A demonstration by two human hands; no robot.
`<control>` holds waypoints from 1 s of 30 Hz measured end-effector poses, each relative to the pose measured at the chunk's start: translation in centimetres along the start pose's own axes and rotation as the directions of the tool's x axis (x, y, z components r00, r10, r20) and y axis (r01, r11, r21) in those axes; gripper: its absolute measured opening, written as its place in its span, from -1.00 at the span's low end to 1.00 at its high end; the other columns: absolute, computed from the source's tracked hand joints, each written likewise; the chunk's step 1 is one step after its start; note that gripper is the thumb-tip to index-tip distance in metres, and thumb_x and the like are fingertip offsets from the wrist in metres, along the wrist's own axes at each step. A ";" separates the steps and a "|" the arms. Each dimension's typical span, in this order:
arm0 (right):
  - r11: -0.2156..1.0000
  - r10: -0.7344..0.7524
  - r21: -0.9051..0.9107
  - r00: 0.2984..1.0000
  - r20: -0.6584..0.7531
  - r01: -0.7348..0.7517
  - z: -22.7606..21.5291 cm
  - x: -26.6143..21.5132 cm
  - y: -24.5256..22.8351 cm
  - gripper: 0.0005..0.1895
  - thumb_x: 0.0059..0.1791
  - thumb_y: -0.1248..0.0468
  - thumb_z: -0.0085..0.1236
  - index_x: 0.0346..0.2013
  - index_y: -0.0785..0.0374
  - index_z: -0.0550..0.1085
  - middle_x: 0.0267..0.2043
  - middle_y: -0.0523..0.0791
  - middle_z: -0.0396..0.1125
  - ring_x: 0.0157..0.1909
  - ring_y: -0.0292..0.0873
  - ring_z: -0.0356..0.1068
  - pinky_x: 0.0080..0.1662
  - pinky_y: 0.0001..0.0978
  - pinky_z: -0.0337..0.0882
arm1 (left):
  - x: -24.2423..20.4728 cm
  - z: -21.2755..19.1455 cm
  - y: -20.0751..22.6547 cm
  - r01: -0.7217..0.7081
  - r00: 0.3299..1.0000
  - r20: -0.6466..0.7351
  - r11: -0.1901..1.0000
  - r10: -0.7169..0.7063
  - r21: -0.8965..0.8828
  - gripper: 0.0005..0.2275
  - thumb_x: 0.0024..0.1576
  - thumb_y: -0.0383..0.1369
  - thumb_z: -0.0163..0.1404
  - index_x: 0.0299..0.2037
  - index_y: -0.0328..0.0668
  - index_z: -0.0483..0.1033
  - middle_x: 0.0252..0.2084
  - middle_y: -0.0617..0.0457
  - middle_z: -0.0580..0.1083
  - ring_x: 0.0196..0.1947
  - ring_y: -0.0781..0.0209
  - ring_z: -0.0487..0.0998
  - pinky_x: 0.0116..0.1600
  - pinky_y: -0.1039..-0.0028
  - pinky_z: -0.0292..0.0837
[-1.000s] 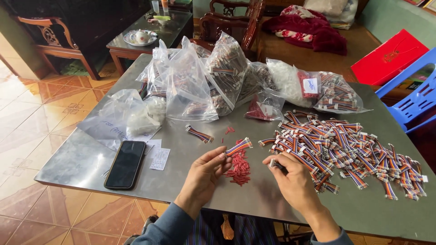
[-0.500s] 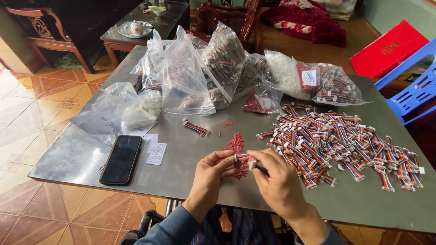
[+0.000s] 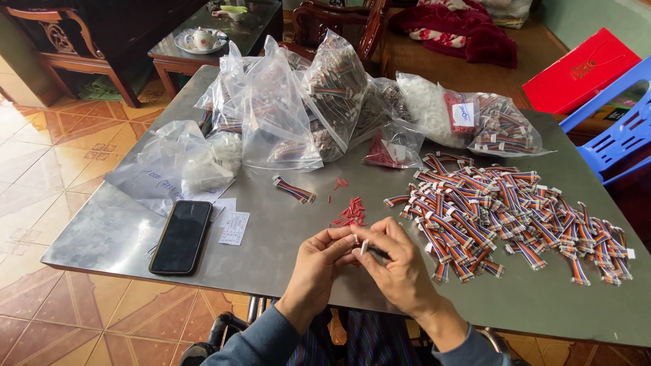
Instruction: The person picks up and organizes small electronic connector assemblies, then groups them and places them into a clear plastic bag.
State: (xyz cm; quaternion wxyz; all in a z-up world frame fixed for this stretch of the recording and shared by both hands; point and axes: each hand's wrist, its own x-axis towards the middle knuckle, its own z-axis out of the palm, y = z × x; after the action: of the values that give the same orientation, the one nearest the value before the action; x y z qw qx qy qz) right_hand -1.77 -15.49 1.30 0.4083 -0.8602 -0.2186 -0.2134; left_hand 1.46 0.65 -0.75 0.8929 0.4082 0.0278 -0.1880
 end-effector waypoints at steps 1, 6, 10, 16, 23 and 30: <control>1.000 0.001 0.001 1.000 -0.001 -0.001 -0.5 0.0 -0.7 -0.56 -0.01 0.38 0.18 0.19 0.20 0.50 -0.19 -0.16 0.26 -0.13 -0.23 0.35 -0.04 -0.45 0.49 | -0.2 0.1 -0.1 0.001 1.000 0.000 1.000 -0.001 0.002 -0.84 0.15 -0.53 0.12 -0.09 -0.45 0.62 -0.26 -0.12 0.60 -0.34 0.19 0.59 -0.15 0.50 0.60; 0.928 0.263 -0.308 0.955 0.139 -0.210 -1.3 0.0 0.1 -0.65 0.15 0.19 -0.14 -0.52 0.17 0.17 -0.55 -0.14 0.18 -0.49 -0.12 0.11 -0.36 -0.13 0.14 | -0.3 0.4 -0.1 -0.047 0.999 -0.017 0.998 0.048 0.053 -0.87 0.13 -0.57 0.14 -0.15 -0.47 0.61 -0.32 -0.21 0.61 -0.43 0.09 0.62 -0.15 0.44 0.63; 0.846 0.326 -0.484 0.936 0.136 -0.224 -0.5 -0.3 1.0 -0.67 0.12 0.25 -0.11 -0.55 0.13 0.18 -0.60 -0.18 0.21 -0.57 -0.12 0.14 -0.47 -0.09 0.16 | 0.3 -0.1 -1.0 -0.066 0.998 -0.004 0.996 0.066 0.066 -0.88 0.11 -0.58 0.15 -0.18 -0.48 0.60 -0.35 -0.20 0.59 -0.43 0.06 0.61 -0.15 0.38 0.65; 0.884 0.234 -0.441 0.963 0.136 -0.153 1.1 -0.7 1.8 -0.71 0.12 0.31 -0.16 -0.51 0.20 0.20 -0.60 -0.05 0.26 -0.59 0.05 0.23 -0.46 -0.05 0.20 | -0.5 0.6 -0.9 -0.101 0.995 -0.003 0.989 0.102 0.109 -0.92 0.12 -0.55 0.15 -0.21 -0.43 0.60 -0.30 -0.16 0.64 -0.32 0.14 0.66 -0.10 0.44 0.64; 0.900 0.100 -0.433 0.990 0.095 -0.049 -0.7 0.9 -0.5 -0.79 0.00 0.26 0.12 -0.20 0.23 0.28 -0.29 -0.03 0.38 -0.34 0.00 0.40 -0.31 -0.12 0.41 | 0.4 0.3 0.6 -0.129 0.992 -0.001 0.984 0.130 0.124 -0.88 0.12 -0.54 0.14 -0.18 -0.45 0.62 -0.28 -0.19 0.64 -0.29 0.11 0.66 -0.08 0.43 0.63; 0.748 0.264 -0.655 0.953 0.148 -0.105 -6.8 2.5 5.4 -0.95 0.01 0.22 -0.01 -0.31 0.05 0.42 -0.30 -0.11 0.37 -0.21 0.10 0.54 -0.21 -0.02 0.55 | 2.5 -3.3 6.6 -0.404 0.761 0.383 -0.080 0.524 0.911 -0.71 0.14 -0.43 0.11 0.08 -0.26 0.56 0.19 -0.30 0.49 0.26 -0.37 0.42 0.21 -0.10 0.37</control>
State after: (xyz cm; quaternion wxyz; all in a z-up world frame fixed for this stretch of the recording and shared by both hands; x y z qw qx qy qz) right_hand 1.94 -23.47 3.30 0.0814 -0.9837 -0.0919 -0.1318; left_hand 6.46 6.27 1.33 0.4020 0.8748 -0.2020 0.1797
